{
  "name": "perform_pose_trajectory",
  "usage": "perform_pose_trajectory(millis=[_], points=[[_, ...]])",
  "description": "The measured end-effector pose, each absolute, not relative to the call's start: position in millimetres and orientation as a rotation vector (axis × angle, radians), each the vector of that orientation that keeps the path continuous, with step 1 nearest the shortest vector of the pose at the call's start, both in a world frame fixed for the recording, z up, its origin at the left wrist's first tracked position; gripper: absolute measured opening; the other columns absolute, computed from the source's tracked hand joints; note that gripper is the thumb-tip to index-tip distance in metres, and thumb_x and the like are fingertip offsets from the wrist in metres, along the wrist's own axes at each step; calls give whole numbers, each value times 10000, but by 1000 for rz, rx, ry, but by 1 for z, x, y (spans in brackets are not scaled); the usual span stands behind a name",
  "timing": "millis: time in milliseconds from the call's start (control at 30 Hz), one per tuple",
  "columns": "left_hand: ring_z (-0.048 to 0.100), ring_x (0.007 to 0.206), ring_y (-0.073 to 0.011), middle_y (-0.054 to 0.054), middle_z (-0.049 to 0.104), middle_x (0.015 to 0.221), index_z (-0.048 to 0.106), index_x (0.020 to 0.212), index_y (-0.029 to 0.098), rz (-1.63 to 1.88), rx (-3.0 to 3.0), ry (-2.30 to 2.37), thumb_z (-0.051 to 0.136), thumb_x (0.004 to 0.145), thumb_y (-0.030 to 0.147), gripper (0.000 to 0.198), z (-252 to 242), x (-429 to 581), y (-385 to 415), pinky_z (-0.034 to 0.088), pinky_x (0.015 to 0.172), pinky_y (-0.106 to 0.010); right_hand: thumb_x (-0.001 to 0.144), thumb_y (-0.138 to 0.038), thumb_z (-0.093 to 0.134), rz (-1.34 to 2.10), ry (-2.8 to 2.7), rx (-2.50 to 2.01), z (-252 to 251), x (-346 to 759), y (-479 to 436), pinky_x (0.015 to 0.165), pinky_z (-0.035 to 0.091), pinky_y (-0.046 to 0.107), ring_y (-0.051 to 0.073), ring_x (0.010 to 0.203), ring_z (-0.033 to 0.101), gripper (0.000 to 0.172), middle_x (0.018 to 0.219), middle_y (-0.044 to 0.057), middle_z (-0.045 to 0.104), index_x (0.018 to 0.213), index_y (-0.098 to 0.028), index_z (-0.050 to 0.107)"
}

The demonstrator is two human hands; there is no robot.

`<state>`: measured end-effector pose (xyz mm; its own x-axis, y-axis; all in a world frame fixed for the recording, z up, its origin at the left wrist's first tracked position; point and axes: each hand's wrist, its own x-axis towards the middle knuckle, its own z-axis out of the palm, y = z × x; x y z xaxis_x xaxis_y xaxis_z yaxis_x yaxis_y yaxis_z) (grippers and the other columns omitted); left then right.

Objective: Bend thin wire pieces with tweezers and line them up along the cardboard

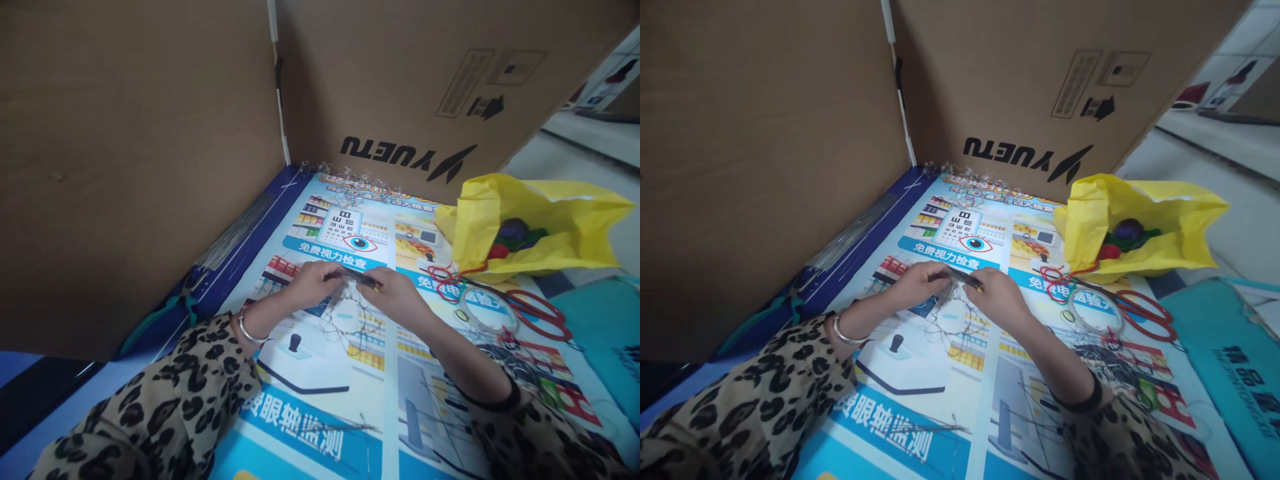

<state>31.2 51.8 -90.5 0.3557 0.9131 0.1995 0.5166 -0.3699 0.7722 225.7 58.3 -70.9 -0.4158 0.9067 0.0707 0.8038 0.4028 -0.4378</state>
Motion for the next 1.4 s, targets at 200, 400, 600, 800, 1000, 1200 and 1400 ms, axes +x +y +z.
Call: perform_pose_trajectory(millis=[200,400,600,800,1000,1200,1400], points=[[550,742,-112,6,628,798,622,901,156,862,1958,1196,496,779,184,177,-90,32,51,429,699,-216,761,-343,499,497,-2338,-1433,-76,224,57,572,327,238,136,682,519,167,724,-3,583,764,-221,613],[548,737,-109,5,623,800,616,896,160,872,1933,1182,503,776,186,167,-91,32,50,430,700,-216,768,-319,499,504,-2324,-1368,-78,222,54,573,327,242,127,659,505,151,692,-4,549,731,-205,591],[551,729,-104,4,625,796,618,937,169,864,1934,1168,474,787,169,208,-91,32,49,430,691,-216,770,-305,495,559,-2314,-1347,-78,221,51,573,324,243,126,649,490,150,662,-11,514,680,-200,551],[558,744,-110,10,636,794,629,894,188,751,2074,1234,465,804,221,190,-83,28,48,426,694,-221,762,-305,497,512,-2272,-1367,-81,224,51,555,312,238,118,618,466,171,637,-19,466,631,-196,481],[548,826,-167,-21,625,831,630,847,177,469,2297,1376,554,717,265,174,-69,21,43,411,751,-274,759,-304,484,471,-2263,-1400,-82,224,51,545,297,244,120,605,449,166,635,-16,465,632,-198,473],[530,834,-170,-24,593,785,622,727,173,444,2328,1307,576,668,198,79,-70,23,41,402,755,-264,760,-313,475,496,-2216,-1390,-81,222,49,554,315,249,131,620,462,157,644,-6,477,650,-203,494],[518,688,-117,4,576,724,567,714,164,611,2052,1348,516,717,190,57,-66,28,38,393,621,-219,758,-320,482,590,-2127,-1399,-81,222,49,544,330,243,116,586,449,153,629,-21,473,661,-205,506]])
